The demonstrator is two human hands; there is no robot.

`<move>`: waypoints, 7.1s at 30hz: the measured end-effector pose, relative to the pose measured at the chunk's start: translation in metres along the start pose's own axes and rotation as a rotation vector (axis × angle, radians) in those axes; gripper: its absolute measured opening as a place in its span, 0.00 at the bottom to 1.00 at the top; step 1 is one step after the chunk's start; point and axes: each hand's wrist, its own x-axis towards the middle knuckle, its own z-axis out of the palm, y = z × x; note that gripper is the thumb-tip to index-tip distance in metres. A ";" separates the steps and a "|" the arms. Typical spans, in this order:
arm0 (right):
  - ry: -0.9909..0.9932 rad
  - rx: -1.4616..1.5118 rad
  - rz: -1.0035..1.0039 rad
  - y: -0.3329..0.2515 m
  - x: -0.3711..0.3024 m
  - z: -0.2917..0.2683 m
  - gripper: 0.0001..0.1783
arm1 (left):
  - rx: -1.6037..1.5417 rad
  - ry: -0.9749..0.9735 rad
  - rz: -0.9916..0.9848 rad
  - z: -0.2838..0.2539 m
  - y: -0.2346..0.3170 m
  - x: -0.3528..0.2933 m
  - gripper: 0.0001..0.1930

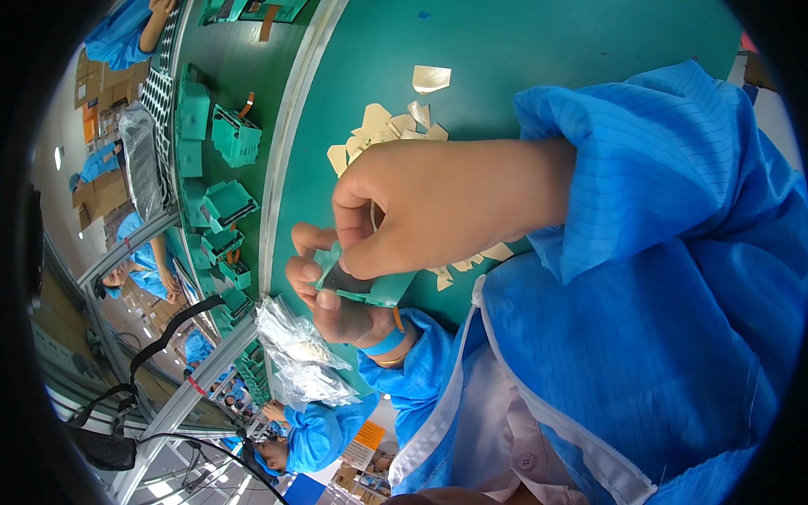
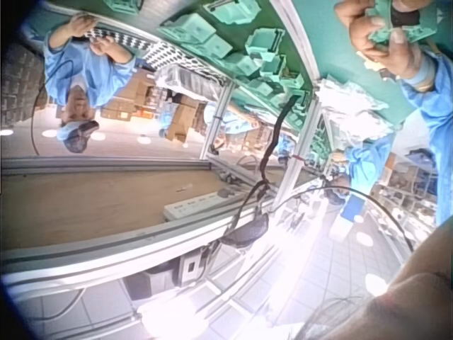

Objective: The person assembles electronic components by attaching a black electronic component to a green plastic housing by hand.

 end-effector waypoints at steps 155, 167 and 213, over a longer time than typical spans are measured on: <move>0.378 -0.089 -0.262 -0.163 0.084 0.094 0.17 | 0.651 0.568 0.366 -0.047 0.178 -0.090 0.23; 0.357 -1.484 -0.159 -0.095 0.377 0.088 0.17 | 1.411 0.277 -0.025 -0.115 0.204 -0.157 0.22; 0.078 -0.618 -0.557 -0.070 -0.010 0.124 0.15 | 1.263 0.216 0.594 0.025 0.150 -0.075 0.17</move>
